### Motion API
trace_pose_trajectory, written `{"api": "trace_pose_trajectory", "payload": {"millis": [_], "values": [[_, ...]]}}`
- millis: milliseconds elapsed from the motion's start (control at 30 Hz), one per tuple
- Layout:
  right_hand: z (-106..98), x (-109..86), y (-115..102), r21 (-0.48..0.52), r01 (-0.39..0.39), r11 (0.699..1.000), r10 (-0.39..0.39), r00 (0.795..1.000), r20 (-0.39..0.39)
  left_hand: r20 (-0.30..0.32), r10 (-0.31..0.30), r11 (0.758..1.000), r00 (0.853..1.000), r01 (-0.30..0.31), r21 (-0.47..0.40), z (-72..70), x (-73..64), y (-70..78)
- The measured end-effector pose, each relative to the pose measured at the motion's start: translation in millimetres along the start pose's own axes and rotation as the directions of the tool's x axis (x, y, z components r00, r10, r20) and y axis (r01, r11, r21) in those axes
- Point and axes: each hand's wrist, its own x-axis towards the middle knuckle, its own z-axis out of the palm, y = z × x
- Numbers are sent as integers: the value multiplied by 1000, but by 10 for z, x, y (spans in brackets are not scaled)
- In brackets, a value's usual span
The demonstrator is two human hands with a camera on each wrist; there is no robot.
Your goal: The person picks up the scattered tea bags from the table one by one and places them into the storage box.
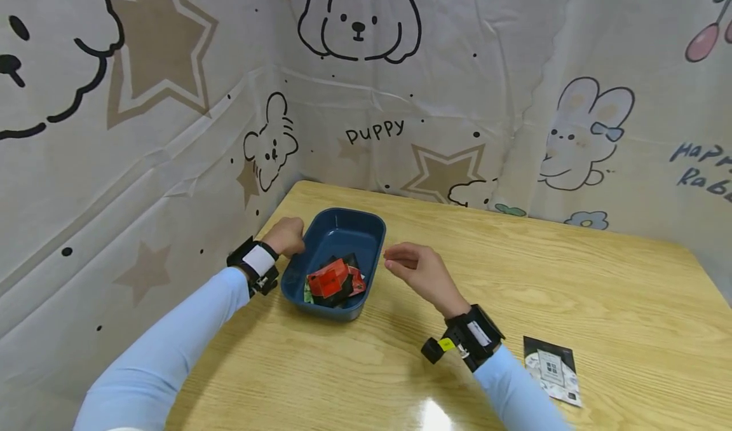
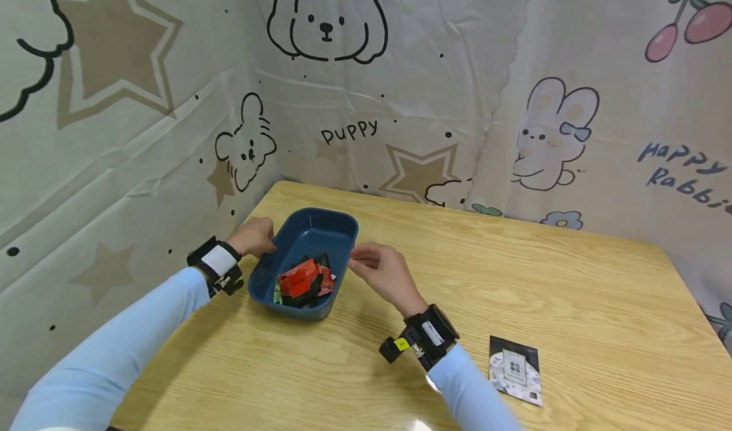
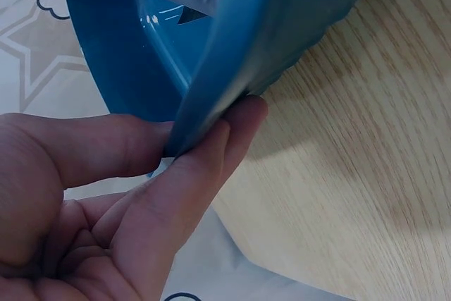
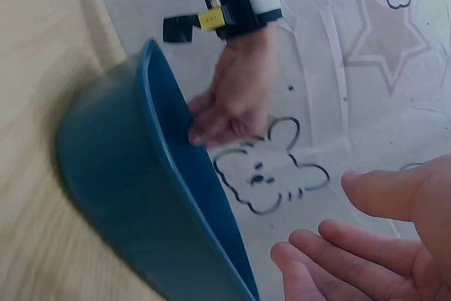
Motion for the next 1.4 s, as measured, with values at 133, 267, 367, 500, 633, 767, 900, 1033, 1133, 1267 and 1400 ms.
{"api": "trace_pose_trajectory", "payload": {"millis": [133,267,367,500,633,767,900,1033,1133,1267,1400], "values": [[-252,-209,92,-38,-17,999,16,1000,-17,-6,13,1000,1000,-13,-2,7,10,3],[-454,-451,226,-72,-61,996,58,997,-44,3,6,1000,1000,-6,-17,7,-11,-4],[-560,-607,318,-94,-82,992,76,995,-67,12,-4,1000,1000,5,-25,0,-38,-27],[-676,-758,386,-113,-88,990,78,993,-90,1,12,999,1000,-12,-33,-3,-66,-55],[-784,-893,403,-117,-119,986,108,989,-98,-11,29,999,1000,-29,-34,7,-59,-44],[-873,-1001,440,-122,-152,981,141,985,-99,-5,32,999,999,-33,-32,16,-33,-38],[-941,-1091,508,-125,-178,976,165,981,-107,6,27,999,1000,-27,-39,16,-15,-35],[-1003,-1186,574,-135,-196,971,181,976,-120,15,31,999,999,-31,-45,3,0,-14],[-1047,-1255,608,-145,-212,966,194,972,-130,14,37,998,999,-37,-47,-12,6,7],[-1095,-1341,641,-148,-254,956,234,962,-142,13,36,999,999,-36,-39,-19,4,16],[-1136,-1425,670,-156,-277,948,256,956,-146,15,33,999,999,-32,-41,-9,10,14]]}}
